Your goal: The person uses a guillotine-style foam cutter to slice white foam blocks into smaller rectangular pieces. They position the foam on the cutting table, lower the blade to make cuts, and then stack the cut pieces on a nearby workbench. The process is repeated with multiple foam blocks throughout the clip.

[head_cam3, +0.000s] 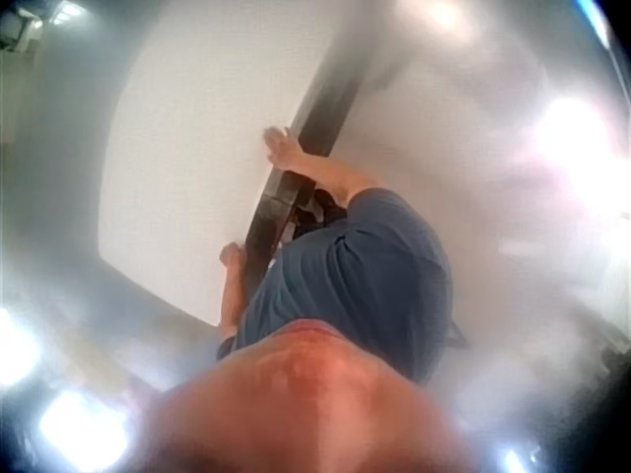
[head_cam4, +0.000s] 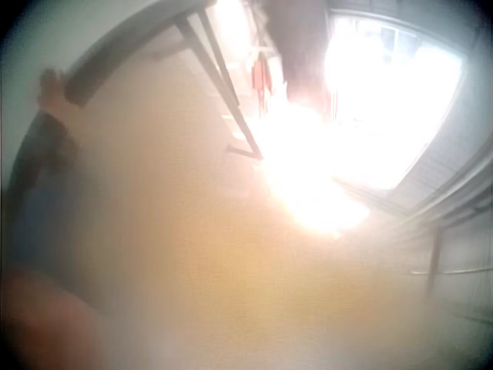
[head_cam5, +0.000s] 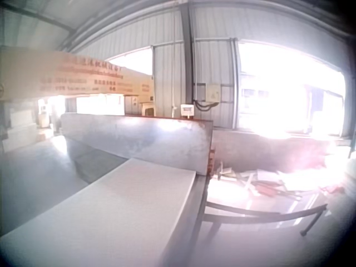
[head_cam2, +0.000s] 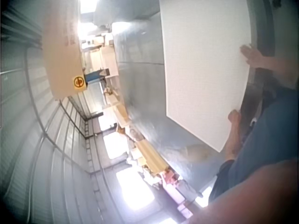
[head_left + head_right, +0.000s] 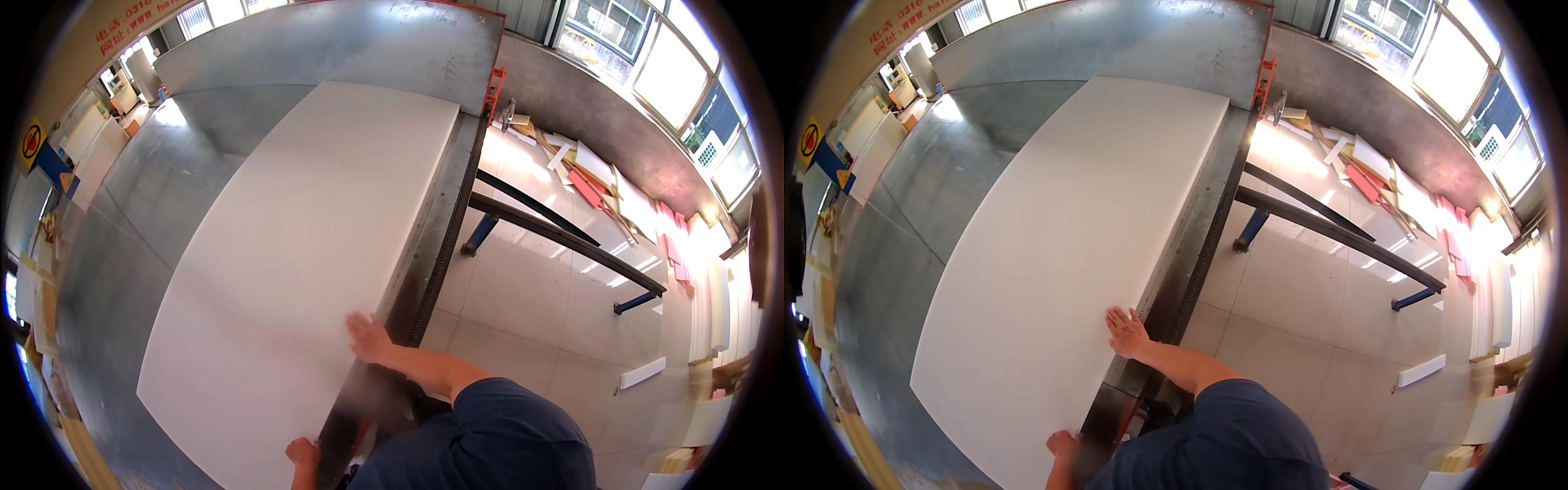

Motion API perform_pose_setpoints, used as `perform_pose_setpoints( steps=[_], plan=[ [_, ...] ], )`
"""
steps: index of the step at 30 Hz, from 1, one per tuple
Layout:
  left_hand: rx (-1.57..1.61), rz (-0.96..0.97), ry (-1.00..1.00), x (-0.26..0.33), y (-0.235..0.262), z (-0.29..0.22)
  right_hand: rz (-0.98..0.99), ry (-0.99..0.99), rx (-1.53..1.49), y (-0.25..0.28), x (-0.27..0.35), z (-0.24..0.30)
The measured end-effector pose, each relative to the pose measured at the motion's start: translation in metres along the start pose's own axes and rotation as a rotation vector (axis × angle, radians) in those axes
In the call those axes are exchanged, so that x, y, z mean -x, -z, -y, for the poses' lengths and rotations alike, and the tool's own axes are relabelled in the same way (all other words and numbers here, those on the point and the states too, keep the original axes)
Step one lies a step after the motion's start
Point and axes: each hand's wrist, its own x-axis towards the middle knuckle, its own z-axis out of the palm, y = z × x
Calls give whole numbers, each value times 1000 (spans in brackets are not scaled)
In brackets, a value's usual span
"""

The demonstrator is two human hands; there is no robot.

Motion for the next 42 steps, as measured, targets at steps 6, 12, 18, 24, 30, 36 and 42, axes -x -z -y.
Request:
perform_pose_setpoints(
  steps=[6, 12, 18, 24, 30, 36, 42],
  plan=[
    [6, 90, 35, -3, -11, -2, 73, 5, -2, 8, -4, 8],
    [28, 49, 27, -17, -22, -9, 147, -26, 91, 15, -11, -4],
    [236, 177, 71, -18, -63, -6, 112, 103, 181, -11, -17, 4],
    [332, -103, 80, -14, -39, -18, 116, 85, 255, -12, -18, -17],
    [251, -48, 145, -4, -43, -27, 156, 92, 266, -7, -21, -7],
    [273, -43, 140, -1, -29, -24, 150, 78, 235, -4, -22, -6],
    [288, 93, -1, -7, -12, 4, 62, 116, 213, -20, -33, -29]
  ],
)
